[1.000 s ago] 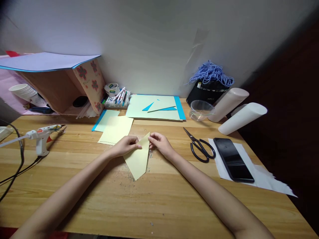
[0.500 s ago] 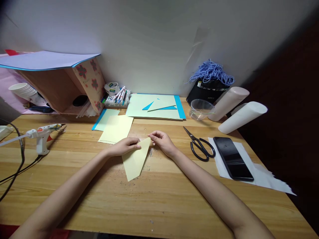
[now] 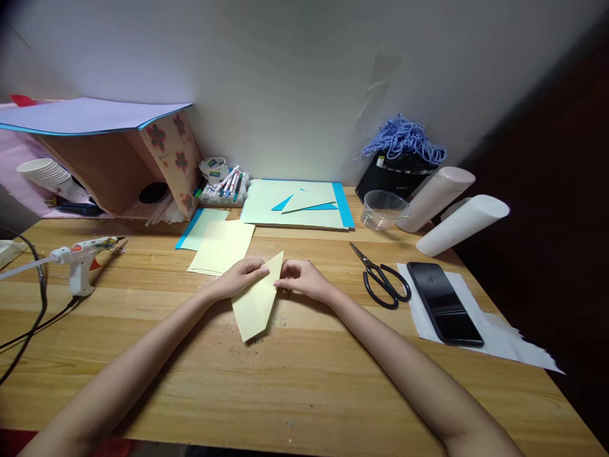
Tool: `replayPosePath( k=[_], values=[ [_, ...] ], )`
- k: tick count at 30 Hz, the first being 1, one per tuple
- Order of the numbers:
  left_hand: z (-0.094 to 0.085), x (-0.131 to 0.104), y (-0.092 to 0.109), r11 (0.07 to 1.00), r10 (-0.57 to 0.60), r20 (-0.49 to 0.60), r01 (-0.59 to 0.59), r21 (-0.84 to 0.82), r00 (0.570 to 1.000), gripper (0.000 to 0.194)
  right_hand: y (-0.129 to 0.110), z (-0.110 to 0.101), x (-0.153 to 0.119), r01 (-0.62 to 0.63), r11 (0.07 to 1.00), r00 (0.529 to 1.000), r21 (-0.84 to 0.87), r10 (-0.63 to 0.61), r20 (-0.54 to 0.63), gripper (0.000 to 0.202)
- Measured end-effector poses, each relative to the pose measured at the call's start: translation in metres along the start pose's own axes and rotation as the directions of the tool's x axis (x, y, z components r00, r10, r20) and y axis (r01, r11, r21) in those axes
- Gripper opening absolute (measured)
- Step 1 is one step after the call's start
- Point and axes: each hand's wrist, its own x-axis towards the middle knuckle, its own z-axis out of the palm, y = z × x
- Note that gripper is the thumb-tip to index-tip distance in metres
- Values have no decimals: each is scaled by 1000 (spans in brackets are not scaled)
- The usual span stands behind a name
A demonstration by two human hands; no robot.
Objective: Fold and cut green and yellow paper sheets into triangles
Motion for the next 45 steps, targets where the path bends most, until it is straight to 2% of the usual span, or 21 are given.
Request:
replayPosePath(
  k=[8,15,21,24,27,30,32,34,37,40,42,45],
  values=[
    [1,1,-2,998,-7,-10,7,58,1000,38,-3,3,-2,-25,1000,999,-16,25,-30,31],
    [-1,1,-3,993,20,9,-20,112,1000,37,0,3,-2,3,1000,996,-18,-5,-85,25],
    [0,1,-4,992,21,12,-22,124,1000,36,2,3,2,28,999,995,22,-26,-96,40],
    [1,1,-4,997,22,14,-23,72,1000,36,3,2,3,31,997,994,65,-24,-110,44],
    [4,2,-5,997,-17,-59,12,-78,998,35,1,4,0,25,999,999,40,-23,-35,39],
    [8,6,-7,984,-68,-254,22,-178,965,35,-2,8,-3,17,998,999,-62,-15,40,28],
    [10,8,-8,981,-72,-358,1,-195,931,34,-2,10,-3,21,996,1000,-92,-21,2,25],
    [10,9,-9,971,-86,-393,-11,-239,915,33,-2,10,-2,36,995,994,-89,-44,-96,23],
    [7,9,-8,929,-153,-365,8,-370,918,30,-1,7,1,71,995,960,-69,-87,-268,22],
    [3,6,-6,879,-186,-281,32,-476,942,30,0,3,3,73,995,921,-62,-91,-379,23],
    [1,5,-6,868,-176,-234,38,-496,956,34,0,2,3,67,995,910,-73,-91,-404,23],
    [0,5,-6,896,-180,-265,47,-442,947,34,-2,3,2,58,991,937,-121,-96,-335,22]
  ],
)
